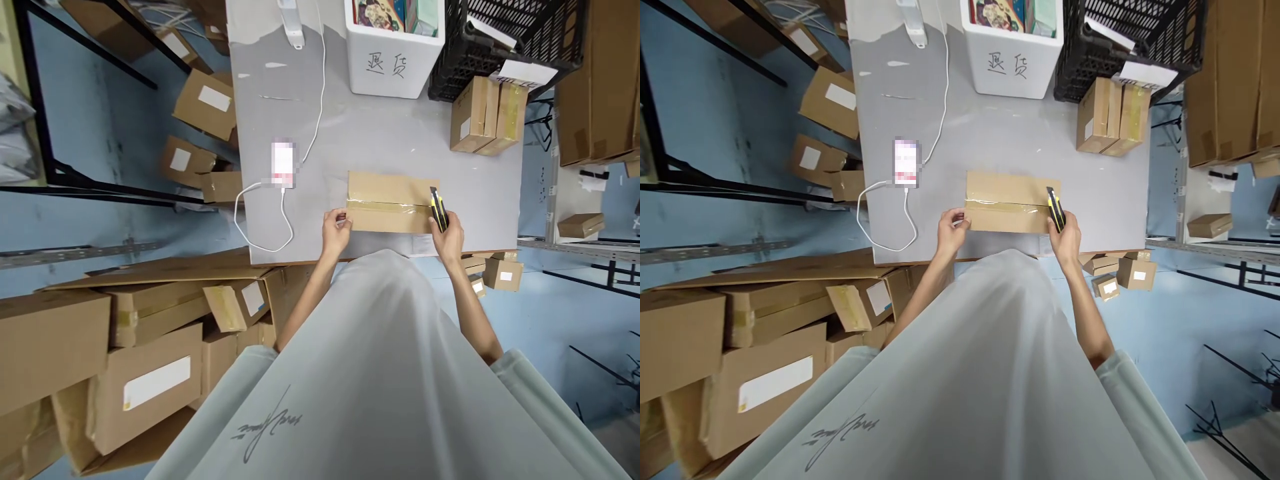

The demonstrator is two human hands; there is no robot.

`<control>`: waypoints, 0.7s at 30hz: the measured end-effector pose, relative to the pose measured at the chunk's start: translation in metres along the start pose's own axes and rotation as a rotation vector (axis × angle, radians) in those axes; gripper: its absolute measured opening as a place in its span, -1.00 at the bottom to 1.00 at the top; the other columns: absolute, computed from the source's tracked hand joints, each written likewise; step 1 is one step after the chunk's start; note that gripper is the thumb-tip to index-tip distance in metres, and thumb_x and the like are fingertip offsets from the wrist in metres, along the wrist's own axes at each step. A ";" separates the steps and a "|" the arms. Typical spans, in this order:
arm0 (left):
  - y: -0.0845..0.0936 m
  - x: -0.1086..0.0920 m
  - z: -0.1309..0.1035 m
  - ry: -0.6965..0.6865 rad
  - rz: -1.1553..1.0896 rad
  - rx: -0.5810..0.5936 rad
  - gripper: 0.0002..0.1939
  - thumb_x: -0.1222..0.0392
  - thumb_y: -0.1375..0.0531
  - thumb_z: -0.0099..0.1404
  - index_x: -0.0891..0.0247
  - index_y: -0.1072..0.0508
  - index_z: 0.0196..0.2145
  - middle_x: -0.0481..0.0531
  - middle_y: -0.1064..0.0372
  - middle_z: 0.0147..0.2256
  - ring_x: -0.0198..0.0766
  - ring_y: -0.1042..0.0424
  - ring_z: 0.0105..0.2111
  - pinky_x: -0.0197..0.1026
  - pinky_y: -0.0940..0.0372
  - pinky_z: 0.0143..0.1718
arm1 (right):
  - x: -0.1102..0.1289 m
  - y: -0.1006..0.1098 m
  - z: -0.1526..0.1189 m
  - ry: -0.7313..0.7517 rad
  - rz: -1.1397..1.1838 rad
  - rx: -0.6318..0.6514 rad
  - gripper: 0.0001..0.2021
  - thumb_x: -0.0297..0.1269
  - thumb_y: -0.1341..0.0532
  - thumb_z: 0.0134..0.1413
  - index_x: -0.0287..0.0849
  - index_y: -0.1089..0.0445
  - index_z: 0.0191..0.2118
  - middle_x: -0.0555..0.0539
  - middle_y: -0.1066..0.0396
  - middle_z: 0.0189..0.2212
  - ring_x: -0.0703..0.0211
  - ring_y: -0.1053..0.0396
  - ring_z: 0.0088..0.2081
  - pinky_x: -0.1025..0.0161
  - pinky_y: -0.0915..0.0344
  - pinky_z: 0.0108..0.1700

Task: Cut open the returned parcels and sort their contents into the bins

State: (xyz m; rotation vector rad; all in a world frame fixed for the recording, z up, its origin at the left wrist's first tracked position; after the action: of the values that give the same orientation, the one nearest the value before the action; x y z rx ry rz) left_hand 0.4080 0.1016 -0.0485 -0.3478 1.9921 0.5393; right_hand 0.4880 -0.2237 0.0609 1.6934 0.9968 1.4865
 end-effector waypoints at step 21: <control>-0.001 0.004 -0.003 -0.032 -0.072 0.063 -0.73 0.34 -0.30 0.26 0.14 -0.58 -0.09 0.11 -0.47 0.00 -0.07 -0.61 0.01 -0.02 -0.61 0.10 | 0.167 -0.036 0.035 0.711 -0.750 0.526 -0.48 -0.48 -0.02 0.63 -0.11 -0.40 0.51 -0.35 -0.64 0.18 -0.16 -0.56 0.09 0.05 -0.34 0.02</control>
State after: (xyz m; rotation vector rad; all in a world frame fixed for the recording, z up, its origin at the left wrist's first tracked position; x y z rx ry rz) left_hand 0.4040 0.0994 -0.0507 -0.3687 1.9534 0.4327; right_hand 0.5283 -0.0603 0.1055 0.8387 2.2538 1.3513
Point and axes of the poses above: each hand's wrist, its own z-axis towards the middle knuckle, its own y-axis out of the back of the hand, x = y × z, the point moved 3 cm from there along z, towards the middle knuckle
